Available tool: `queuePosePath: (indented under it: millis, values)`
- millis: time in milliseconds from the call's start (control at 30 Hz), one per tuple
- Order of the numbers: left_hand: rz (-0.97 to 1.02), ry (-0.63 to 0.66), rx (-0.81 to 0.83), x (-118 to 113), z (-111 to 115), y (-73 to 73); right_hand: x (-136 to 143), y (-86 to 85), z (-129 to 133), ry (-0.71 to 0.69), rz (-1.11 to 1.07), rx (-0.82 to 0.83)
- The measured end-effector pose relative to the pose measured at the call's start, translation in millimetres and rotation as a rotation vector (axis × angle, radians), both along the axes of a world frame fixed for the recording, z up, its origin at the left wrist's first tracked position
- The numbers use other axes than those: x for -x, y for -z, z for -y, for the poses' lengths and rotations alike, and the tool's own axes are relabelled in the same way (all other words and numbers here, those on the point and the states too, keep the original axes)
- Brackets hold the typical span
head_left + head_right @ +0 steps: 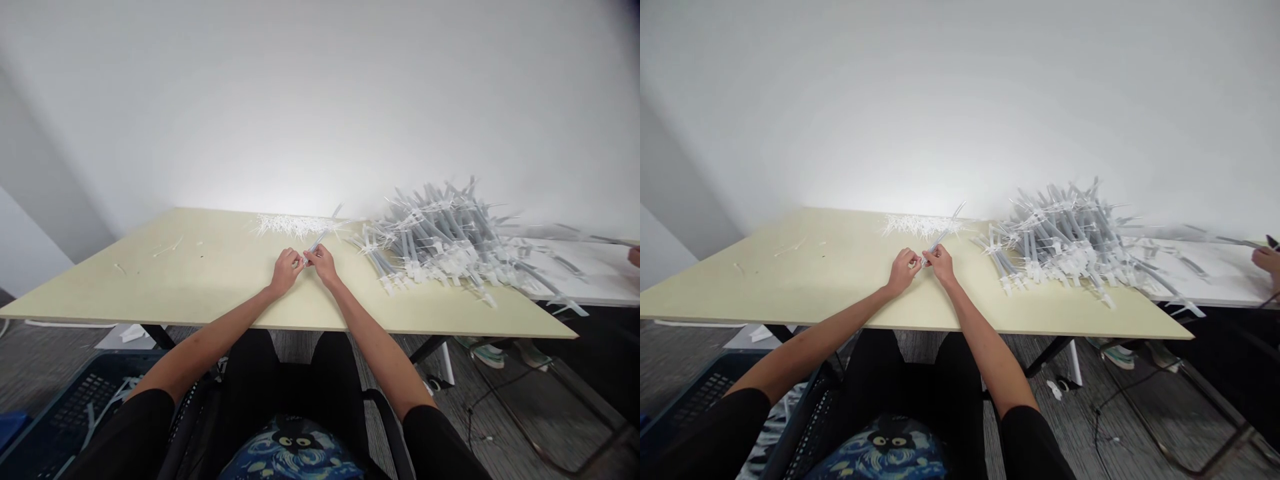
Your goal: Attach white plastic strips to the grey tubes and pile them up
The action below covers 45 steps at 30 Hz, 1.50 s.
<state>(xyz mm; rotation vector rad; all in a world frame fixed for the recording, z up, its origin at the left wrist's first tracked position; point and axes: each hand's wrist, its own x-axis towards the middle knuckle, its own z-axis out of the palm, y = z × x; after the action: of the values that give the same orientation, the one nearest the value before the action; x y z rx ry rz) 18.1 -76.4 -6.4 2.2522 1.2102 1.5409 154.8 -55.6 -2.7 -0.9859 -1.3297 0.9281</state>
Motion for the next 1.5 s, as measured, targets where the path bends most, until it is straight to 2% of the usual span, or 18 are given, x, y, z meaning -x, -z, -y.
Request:
queuePosePath:
  millis: [200, 333, 433, 567, 667, 733, 833, 933, 1100, 1233, 1267, 1333, 1500]
  values:
    - [0.102, 0.001, 0.109, -0.4, -1.2, -0.5, 0.8, -2.0, 0.2, -0.031, -0.068, 0.015]
    - [0.185, 0.034, 0.125, -4.5, 8.9, -9.1, -1.5, -13.8, 7.1, -0.103, -0.207, 0.039]
    - [0.223, 0.062, 0.017, -12.1, 28.4, -27.3, -4.1, -31.7, 21.1, -0.199, -0.436, 0.076]
    - [0.151, 0.097, -0.303, -26.4, 64.5, -63.0, -7.2, -62.0, 53.2, -0.376, -0.777, 0.138]
    - [0.107, 0.099, -0.475, -36.5, 87.9, -89.4, -9.3, -84.0, 78.8, -0.471, -0.916, 0.241]
    - [0.118, 0.1, -0.544, -41.5, 97.9, -102.8, -10.9, -95.6, 91.0, -0.509, -0.988, 0.252]
    - [0.147, 0.1, -0.609, -45.4, 105.0, -114.1, -13.3, -105.8, 100.4, -0.576, -1.036, 0.27]
    - [0.146, 0.102, -0.622, -45.9, 106.0, -117.4, -13.4, -109.2, 103.6, -0.558, -1.01, 0.275]
    - [0.139, 0.092, -0.589, -40.5, 103.3, -112.4, -8.0, -107.7, 104.1, -0.528, -0.969, 0.275]
    - [0.091, 0.157, -0.513, -26.3, 87.9, -92.4, -14.4, -103.4, 89.5, -0.443, -0.755, 0.188]
    - [0.072, 0.16, -0.465, -20.6, 78.7, -84.5, -18.8, -102.2, 82.1, -0.42, -0.664, 0.146]
    - [0.049, 0.087, -0.348, -6.3, 52.6, -66.3, -29.6, -99.2, 63.6, -0.339, -0.478, 0.07]
    - [-0.352, -0.28, 0.057, 38.3, -30.6, -17.0, -51.6, -79.1, 14.4, -0.045, -0.017, 0.007]
